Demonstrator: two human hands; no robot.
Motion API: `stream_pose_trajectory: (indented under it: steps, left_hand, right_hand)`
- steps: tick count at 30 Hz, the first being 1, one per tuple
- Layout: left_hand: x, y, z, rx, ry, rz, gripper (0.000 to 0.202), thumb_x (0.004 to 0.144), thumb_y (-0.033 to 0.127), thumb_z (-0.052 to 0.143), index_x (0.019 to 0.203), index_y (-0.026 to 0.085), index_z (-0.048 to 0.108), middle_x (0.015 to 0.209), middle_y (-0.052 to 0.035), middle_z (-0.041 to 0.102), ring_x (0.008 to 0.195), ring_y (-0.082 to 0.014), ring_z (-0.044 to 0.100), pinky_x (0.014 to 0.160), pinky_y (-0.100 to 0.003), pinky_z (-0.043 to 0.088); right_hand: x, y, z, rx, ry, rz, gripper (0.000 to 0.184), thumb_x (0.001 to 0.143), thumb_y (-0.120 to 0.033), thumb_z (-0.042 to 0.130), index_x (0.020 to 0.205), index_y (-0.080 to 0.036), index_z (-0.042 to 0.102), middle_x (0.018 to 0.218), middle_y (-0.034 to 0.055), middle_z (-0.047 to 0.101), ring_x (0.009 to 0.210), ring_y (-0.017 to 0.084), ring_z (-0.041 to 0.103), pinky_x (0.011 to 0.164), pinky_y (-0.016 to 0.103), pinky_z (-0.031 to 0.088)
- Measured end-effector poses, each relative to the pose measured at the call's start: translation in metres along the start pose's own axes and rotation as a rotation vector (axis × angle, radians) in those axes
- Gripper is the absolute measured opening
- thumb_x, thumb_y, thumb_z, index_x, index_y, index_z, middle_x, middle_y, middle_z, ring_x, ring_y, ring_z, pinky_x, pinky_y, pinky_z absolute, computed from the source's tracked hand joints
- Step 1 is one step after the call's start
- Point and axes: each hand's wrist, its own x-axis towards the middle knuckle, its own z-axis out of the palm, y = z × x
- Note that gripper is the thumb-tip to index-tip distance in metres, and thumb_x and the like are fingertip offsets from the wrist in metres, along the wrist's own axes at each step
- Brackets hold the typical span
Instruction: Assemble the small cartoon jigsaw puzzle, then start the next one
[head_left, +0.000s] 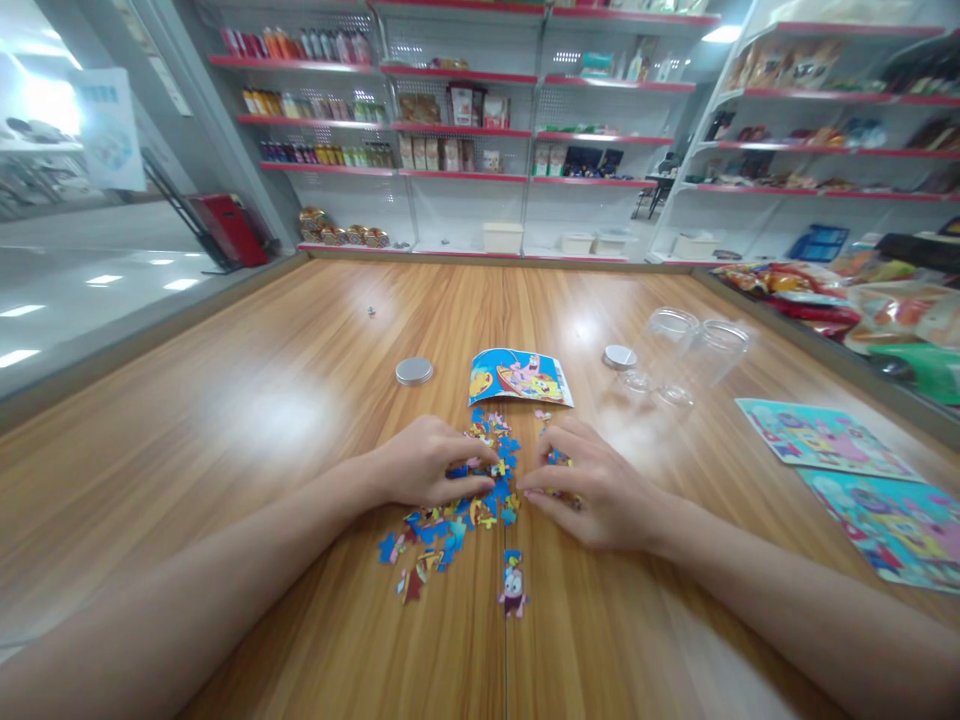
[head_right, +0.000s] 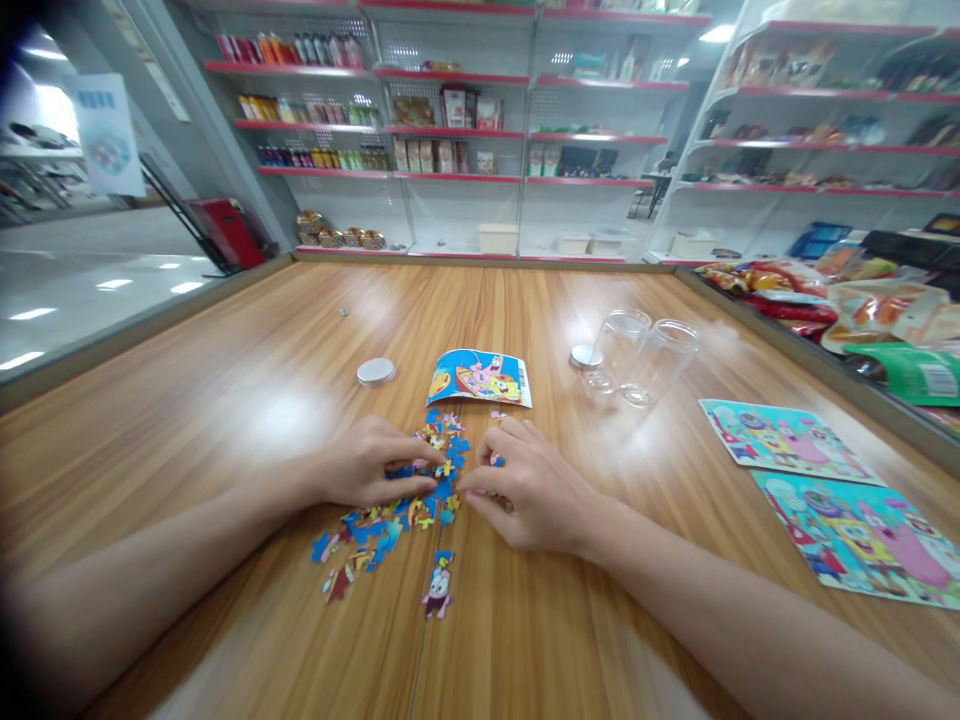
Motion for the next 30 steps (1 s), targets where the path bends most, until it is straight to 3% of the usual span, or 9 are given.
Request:
stream_pose_trajectory:
  steps: [6,10,14,16,19,21,23,26,30]
  left_hand:
    - [0.002,-0.001,0.003,-0.017,0.047,-0.077,0.022,0.093,0.037,0.063,0.098,0.019,0.074,0.059,0.0029,0.062,0.046,-0.0071,0.052,0.049,-0.019,0.034]
    - [0.002,-0.001,0.004,-0.027,0.057,-0.081,0.021,0.093,0.036,0.063,0.097,0.019,0.074,0.057,0.0039,0.059,0.046,-0.0067,0.051,0.048,-0.018,0.034]
    - [0.002,-0.003,0.008,-0.004,0.079,-0.06,0.019,0.095,0.033,0.061,0.097,0.019,0.074,0.057,0.0037,0.061,0.046,-0.0068,0.052,0.048,-0.018,0.036]
    - [0.002,-0.004,0.01,0.031,0.112,-0.026,0.019,0.097,0.029,0.058,0.097,0.019,0.073,0.06,0.0029,0.065,0.049,-0.0068,0.056,0.05,-0.019,0.038]
    - [0.002,-0.002,0.008,0.191,0.252,0.123,0.016,0.098,0.024,0.057,0.101,0.017,0.071,0.065,0.0017,0.068,0.052,-0.0077,0.059,0.049,-0.021,0.037]
    - [0.002,0.004,0.004,0.345,0.335,0.252,0.018,0.097,0.019,0.057,0.111,0.014,0.066,0.064,0.0025,0.065,0.051,-0.0088,0.056,0.046,-0.024,0.033]
    - [0.002,0.013,-0.002,0.458,0.34,0.359,0.029,0.096,0.014,0.055,0.125,0.01,0.059,0.06,0.0048,0.058,0.049,-0.0099,0.051,0.045,-0.025,0.03]
    - [0.002,0.026,-0.007,0.539,0.331,0.449,0.036,0.097,0.013,0.05,0.132,0.006,0.055,0.058,0.0057,0.051,0.049,-0.0113,0.049,0.045,-0.028,0.03]
    - [0.004,0.034,-0.007,0.547,0.317,0.495,0.035,0.097,0.013,0.045,0.129,0.007,0.057,0.056,0.0058,0.046,0.046,-0.0122,0.044,0.042,-0.031,0.024]
  right_hand:
    - [0.0,0.007,0.006,-0.013,0.053,-0.037,0.018,0.094,-0.017,0.059,0.097,-0.023,0.075,0.092,0.0066,0.061,0.089,0.02,0.051,0.078,0.036,0.041]
    - [0.0,0.013,0.007,-0.004,0.1,0.0,0.014,0.094,-0.019,0.061,0.096,-0.021,0.075,0.092,0.0068,0.061,0.089,0.02,0.051,0.079,0.036,0.042]
    - [0.0,0.013,0.008,-0.024,0.067,-0.015,0.015,0.094,-0.018,0.06,0.097,-0.02,0.074,0.091,0.0069,0.062,0.088,0.02,0.051,0.078,0.035,0.041]
    - [0.0,0.012,0.009,-0.033,0.06,-0.016,0.016,0.094,-0.017,0.059,0.097,-0.02,0.074,0.09,0.0069,0.063,0.087,0.02,0.052,0.078,0.035,0.041]
    - [0.001,0.01,0.008,0.002,0.112,0.011,0.014,0.095,-0.02,0.059,0.094,-0.019,0.074,0.085,0.0059,0.063,0.084,0.019,0.053,0.078,0.035,0.041]
    - [0.003,0.005,0.005,0.057,0.195,0.083,0.016,0.096,-0.021,0.058,0.089,-0.017,0.072,0.079,0.0047,0.063,0.08,0.018,0.053,0.076,0.034,0.041]
    - [0.004,-0.003,0.003,0.144,0.24,0.202,0.021,0.097,-0.022,0.056,0.083,-0.017,0.07,0.073,0.0029,0.062,0.075,0.016,0.054,0.073,0.032,0.041]
    - [0.005,-0.018,0.001,0.367,0.159,0.403,0.032,0.099,-0.03,0.052,0.072,-0.016,0.065,0.065,-0.0004,0.058,0.063,0.012,0.05,0.061,0.028,0.037]
    - [0.004,-0.031,0.001,0.72,0.04,0.585,0.031,0.095,-0.04,0.056,0.078,-0.016,0.064,0.068,-0.0005,0.058,0.061,0.011,0.05,0.055,0.024,0.036]
